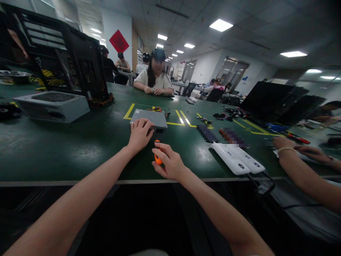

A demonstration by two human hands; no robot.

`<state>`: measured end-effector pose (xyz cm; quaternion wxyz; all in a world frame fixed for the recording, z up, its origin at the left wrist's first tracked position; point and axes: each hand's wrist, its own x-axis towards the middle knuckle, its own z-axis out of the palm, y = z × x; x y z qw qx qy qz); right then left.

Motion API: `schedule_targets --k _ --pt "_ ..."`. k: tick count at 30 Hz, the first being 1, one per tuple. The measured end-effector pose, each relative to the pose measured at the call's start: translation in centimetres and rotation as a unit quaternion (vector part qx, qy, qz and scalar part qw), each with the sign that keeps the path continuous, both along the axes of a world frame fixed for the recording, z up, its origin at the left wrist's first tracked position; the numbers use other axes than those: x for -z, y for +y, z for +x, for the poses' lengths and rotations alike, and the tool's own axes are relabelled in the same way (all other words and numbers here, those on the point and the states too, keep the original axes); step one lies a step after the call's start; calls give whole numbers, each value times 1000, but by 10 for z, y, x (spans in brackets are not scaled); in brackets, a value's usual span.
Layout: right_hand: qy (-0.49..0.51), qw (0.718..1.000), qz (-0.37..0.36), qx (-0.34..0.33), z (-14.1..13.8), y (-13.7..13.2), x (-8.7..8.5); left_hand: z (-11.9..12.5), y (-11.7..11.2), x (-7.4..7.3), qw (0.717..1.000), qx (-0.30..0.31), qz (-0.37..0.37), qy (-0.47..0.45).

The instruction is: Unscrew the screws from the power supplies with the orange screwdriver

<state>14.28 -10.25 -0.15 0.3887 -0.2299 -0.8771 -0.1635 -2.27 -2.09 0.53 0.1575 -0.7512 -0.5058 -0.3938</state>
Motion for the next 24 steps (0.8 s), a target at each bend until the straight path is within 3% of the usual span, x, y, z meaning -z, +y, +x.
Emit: schedule_targets --k 5,8,16,24 --pt "32 999 34 23 1 1 1 0 -1 -1 1000 5 -4 -5" --pt "69 997 10 19 2 2 2 0 -1 -1 1000 4 -4 -5" --pt "-30 999 -6 -23 -1 -3 -6 -1 -1 -2 1000 6 -3 -5" --pt "104 990 -64 -74 3 2 0 0 0 0 1000 6 4 -2"
